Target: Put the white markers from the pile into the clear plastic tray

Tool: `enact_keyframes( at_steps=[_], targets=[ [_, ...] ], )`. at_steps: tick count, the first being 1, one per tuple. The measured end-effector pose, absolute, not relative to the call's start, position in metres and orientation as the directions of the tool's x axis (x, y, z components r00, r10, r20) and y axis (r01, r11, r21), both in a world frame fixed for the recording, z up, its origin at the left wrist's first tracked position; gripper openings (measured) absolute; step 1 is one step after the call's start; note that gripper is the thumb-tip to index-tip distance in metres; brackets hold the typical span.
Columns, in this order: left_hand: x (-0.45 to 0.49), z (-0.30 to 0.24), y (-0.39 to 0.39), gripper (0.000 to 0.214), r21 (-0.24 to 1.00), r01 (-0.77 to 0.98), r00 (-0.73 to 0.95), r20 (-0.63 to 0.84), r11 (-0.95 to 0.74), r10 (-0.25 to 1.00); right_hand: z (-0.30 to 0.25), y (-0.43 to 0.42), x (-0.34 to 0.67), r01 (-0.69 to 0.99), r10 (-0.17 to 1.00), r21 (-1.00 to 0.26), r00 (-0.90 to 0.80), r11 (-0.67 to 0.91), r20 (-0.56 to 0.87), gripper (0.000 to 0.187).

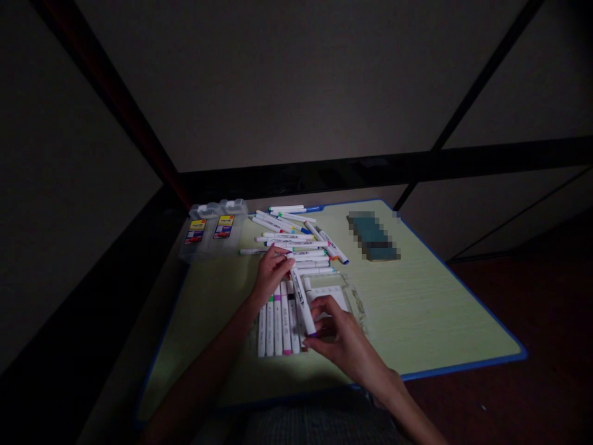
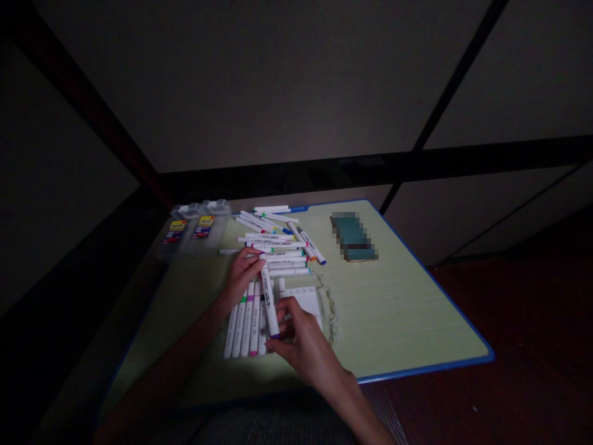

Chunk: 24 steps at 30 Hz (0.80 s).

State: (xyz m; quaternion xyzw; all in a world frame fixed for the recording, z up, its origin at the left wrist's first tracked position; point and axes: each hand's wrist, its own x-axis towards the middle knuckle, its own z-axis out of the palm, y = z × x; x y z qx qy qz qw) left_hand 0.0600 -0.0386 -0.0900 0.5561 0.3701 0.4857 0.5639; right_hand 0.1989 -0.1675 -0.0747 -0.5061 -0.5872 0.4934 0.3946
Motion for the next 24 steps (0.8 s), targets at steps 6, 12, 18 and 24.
enact_keyframes(
  at_steps=[6, 12, 18, 24],
  targets=[
    [0.060, -0.094, -0.038, 0.032, 0.995, -0.096, 0.305, 0.057, -0.029, 0.951, -0.075, -0.178, 0.207, 0.360, 0.977, -0.921, -0.199, 0.151, 0.082, 0.024],
    [0.062, -0.097, -0.038, 0.033, 0.999, -0.038, 0.368, 0.028, -0.016, 0.929, -0.066, -0.183, 0.217, 0.549, 0.933, -0.773, -0.326, 0.317, 0.151, 0.027],
    [0.065, -0.102, -0.041, 0.021, 0.987, 0.064, 0.409, 0.110, -0.148, 0.906, -0.065, -0.189, 0.218, 0.647, 0.895, -0.637, -0.412, 0.418, 0.169, 0.030],
    [0.063, -0.103, -0.046, 0.014, 0.932, 0.189, 0.478, 0.188, -0.310, 0.858, -0.076, -0.196, 0.222, 0.678, 0.897, -0.601, -0.407, 0.422, 0.170, 0.031]
  ],
)
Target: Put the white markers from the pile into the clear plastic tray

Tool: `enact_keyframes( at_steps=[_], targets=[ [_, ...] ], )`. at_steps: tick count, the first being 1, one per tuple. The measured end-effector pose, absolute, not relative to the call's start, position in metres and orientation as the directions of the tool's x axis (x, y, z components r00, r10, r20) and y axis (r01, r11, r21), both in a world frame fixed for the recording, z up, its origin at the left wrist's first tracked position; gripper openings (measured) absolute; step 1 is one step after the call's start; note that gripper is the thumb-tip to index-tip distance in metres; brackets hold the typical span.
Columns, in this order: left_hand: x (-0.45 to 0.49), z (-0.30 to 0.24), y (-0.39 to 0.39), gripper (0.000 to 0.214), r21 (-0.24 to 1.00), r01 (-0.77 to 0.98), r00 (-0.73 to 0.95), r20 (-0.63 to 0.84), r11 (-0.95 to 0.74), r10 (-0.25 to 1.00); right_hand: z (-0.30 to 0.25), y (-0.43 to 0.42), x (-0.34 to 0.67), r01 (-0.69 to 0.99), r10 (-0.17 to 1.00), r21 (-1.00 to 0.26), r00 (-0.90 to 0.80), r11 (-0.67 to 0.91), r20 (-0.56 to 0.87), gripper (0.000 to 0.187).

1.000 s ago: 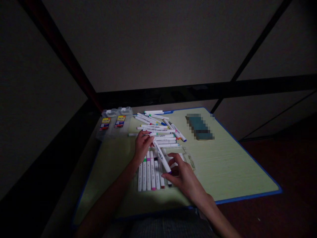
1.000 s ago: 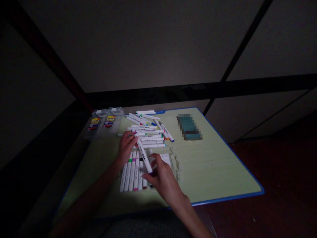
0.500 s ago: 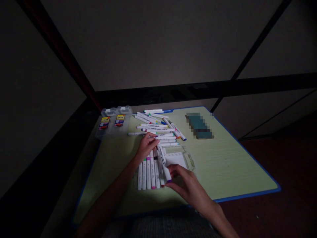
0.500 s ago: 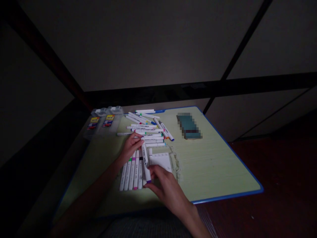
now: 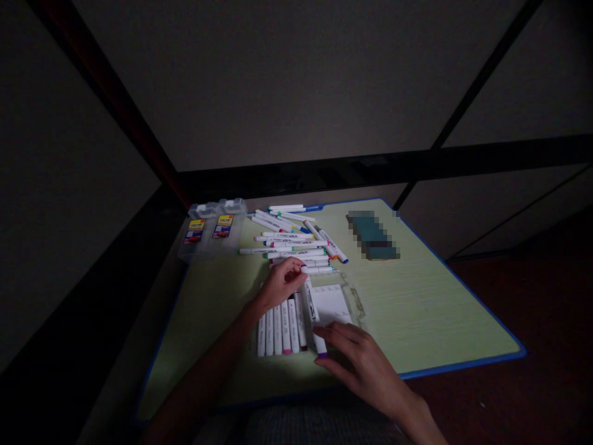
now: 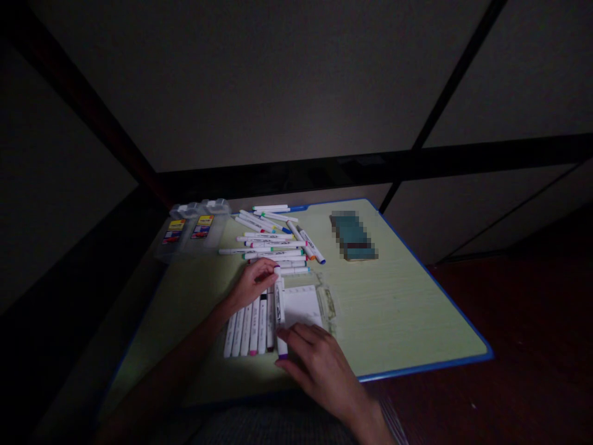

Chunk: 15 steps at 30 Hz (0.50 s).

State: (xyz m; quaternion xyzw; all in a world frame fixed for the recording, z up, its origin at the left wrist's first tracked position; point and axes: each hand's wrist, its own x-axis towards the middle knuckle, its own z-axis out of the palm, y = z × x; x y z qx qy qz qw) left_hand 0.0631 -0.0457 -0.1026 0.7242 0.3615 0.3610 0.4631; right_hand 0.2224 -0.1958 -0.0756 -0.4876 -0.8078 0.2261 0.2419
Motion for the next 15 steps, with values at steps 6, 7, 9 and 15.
enact_keyframes(
  at_steps=[6, 7, 9, 15],
  targets=[
    [0.062, -0.100, -0.050, 0.014, 0.854, 0.307, 0.528, 0.216, -0.421, 0.822, -0.090, -0.201, 0.227, 0.705, 0.883, -0.538, -0.424, 0.461, 0.201, 0.034],
    [0.062, -0.100, -0.050, 0.014, 0.846, 0.313, 0.530, 0.222, -0.432, 0.818, -0.092, -0.201, 0.227, 0.710, 0.881, -0.528, -0.425, 0.466, 0.207, 0.034],
    [0.062, -0.101, -0.050, 0.014, 0.831, 0.330, 0.531, 0.229, -0.448, 0.816, -0.096, -0.202, 0.228, 0.717, 0.879, -0.513, -0.423, 0.472, 0.217, 0.034],
    [0.063, -0.100, -0.052, 0.014, 0.742, 0.414, 0.554, 0.253, -0.527, 0.793, -0.096, -0.203, 0.227, 0.722, 0.872, -0.489, -0.428, 0.488, 0.238, 0.035]
  ],
)
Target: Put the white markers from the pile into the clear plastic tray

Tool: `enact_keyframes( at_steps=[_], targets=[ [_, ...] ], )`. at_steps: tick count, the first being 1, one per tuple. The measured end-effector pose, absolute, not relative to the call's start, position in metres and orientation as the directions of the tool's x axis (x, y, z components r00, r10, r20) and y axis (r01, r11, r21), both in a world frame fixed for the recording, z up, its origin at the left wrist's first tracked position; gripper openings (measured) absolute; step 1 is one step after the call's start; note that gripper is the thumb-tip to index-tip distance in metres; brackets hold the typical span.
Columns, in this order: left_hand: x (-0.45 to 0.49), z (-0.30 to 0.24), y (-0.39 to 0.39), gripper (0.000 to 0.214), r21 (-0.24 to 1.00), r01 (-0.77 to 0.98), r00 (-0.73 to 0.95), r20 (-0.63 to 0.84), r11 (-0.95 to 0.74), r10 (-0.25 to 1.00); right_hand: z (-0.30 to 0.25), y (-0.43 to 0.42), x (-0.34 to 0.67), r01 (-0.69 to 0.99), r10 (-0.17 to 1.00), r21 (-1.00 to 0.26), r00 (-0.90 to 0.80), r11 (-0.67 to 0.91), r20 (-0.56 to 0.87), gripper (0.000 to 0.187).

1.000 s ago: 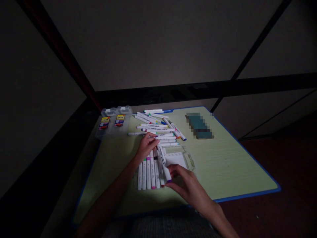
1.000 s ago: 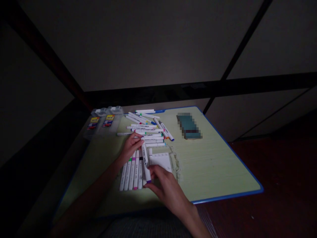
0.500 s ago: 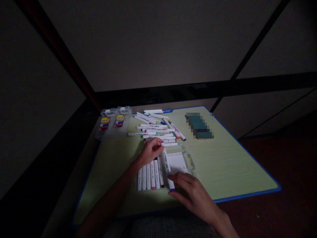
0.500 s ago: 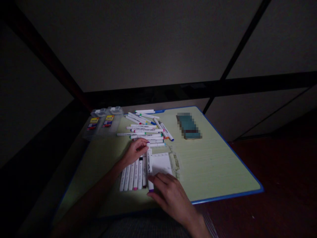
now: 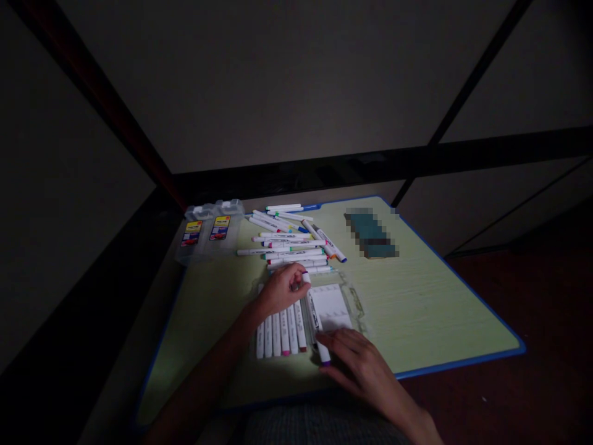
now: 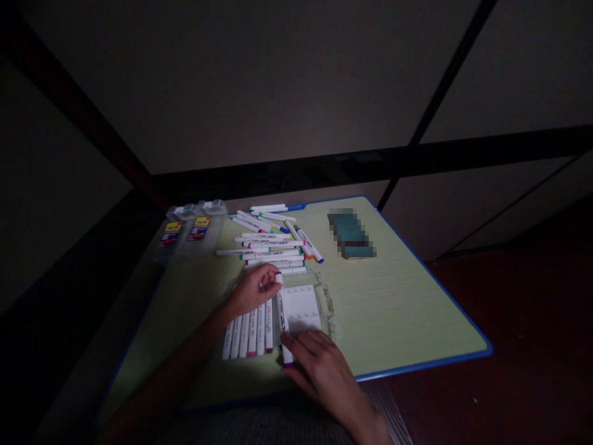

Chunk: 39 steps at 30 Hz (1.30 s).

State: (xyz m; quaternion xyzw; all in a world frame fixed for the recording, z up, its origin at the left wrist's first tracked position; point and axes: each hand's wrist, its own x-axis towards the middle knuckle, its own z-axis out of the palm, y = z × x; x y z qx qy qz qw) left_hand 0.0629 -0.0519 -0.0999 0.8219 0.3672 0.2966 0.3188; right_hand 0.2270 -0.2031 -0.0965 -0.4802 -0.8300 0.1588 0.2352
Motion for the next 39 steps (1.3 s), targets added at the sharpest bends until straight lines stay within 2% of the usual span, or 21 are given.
enact_keyframes(
  at_steps=[11, 22, 30, 39],
  targets=[
    [0.0614, -0.1007, -0.0524, 0.015, 0.648, 0.484, 0.597, 0.246, -0.588, 0.764, -0.0937, -0.2037, 0.2257, 0.728, 0.884, -0.504, -0.413, 0.465, 0.218, 0.037],
    [0.0612, -0.1021, -0.0524, 0.017, 0.650, 0.490, 0.598, 0.234, -0.581, 0.767, -0.0949, -0.2050, 0.2251, 0.741, 0.882, -0.479, -0.413, 0.470, 0.226, 0.037],
    [0.0623, -0.1011, -0.0521, 0.017, 0.625, 0.514, 0.609, 0.216, -0.587, 0.763, -0.0948, -0.2063, 0.2245, 0.736, 0.894, -0.508, -0.379, 0.447, 0.239, 0.035],
    [0.0619, -0.1007, -0.0510, 0.018, 0.663, 0.506, 0.591, 0.199, -0.552, 0.781, -0.0971, -0.2070, 0.2235, 0.737, 0.904, -0.524, -0.351, 0.427, 0.244, 0.034]
  ],
)
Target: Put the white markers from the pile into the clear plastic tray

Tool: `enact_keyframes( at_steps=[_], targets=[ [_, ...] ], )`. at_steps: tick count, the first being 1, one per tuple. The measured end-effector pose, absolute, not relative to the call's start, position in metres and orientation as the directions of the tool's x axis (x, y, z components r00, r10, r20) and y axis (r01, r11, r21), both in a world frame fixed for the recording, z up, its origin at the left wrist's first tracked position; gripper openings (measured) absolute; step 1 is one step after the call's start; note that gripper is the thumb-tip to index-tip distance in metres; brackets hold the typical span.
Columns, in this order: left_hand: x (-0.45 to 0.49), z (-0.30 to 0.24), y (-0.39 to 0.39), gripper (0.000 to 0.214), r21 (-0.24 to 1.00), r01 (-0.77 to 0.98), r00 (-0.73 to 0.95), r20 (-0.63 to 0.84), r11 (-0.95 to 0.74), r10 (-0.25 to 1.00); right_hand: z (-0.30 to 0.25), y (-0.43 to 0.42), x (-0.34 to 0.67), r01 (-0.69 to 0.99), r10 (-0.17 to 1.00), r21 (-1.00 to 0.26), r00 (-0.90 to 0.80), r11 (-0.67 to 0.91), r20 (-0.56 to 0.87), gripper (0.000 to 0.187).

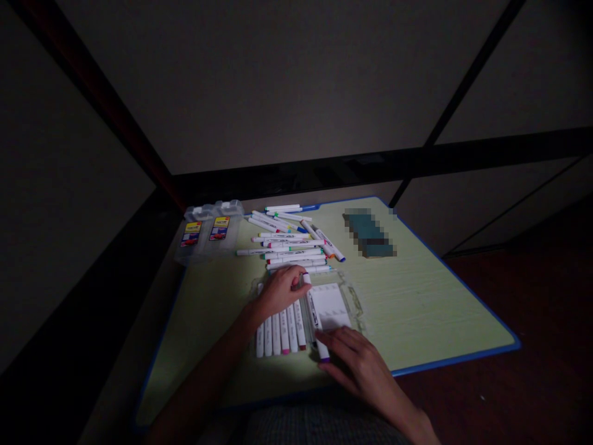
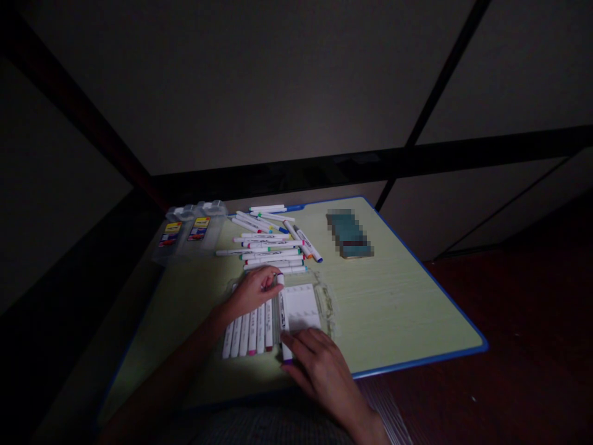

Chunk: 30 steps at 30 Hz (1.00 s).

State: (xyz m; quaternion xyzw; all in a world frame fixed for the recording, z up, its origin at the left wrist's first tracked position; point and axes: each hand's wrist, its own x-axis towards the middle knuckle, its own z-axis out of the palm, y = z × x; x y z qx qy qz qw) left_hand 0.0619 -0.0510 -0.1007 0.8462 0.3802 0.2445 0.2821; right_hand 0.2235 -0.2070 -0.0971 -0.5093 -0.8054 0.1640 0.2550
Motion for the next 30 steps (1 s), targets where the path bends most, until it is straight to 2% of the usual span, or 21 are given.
enact_keyframes(
  at_steps=[10, 20, 30],
  targets=[
    [0.0619, -0.1034, -0.0492, 0.020, 0.699, 0.479, 0.583, 0.199, -0.531, 0.788, -0.0982, -0.2052, 0.2225, 0.730, 0.907, -0.538, -0.340, 0.421, 0.247, 0.035],
    [0.0633, -0.1013, -0.0497, 0.025, 0.676, 0.510, 0.582, 0.183, -0.532, 0.792, -0.1028, -0.2048, 0.2220, 0.733, 0.913, -0.544, -0.329, 0.409, 0.243, 0.035],
    [0.0645, -0.1000, -0.0492, 0.020, 0.659, 0.507, 0.575, 0.221, -0.555, 0.788, -0.0990, -0.2041, 0.2200, 0.745, 0.899, -0.503, -0.360, 0.438, 0.249, 0.033]
  ],
)
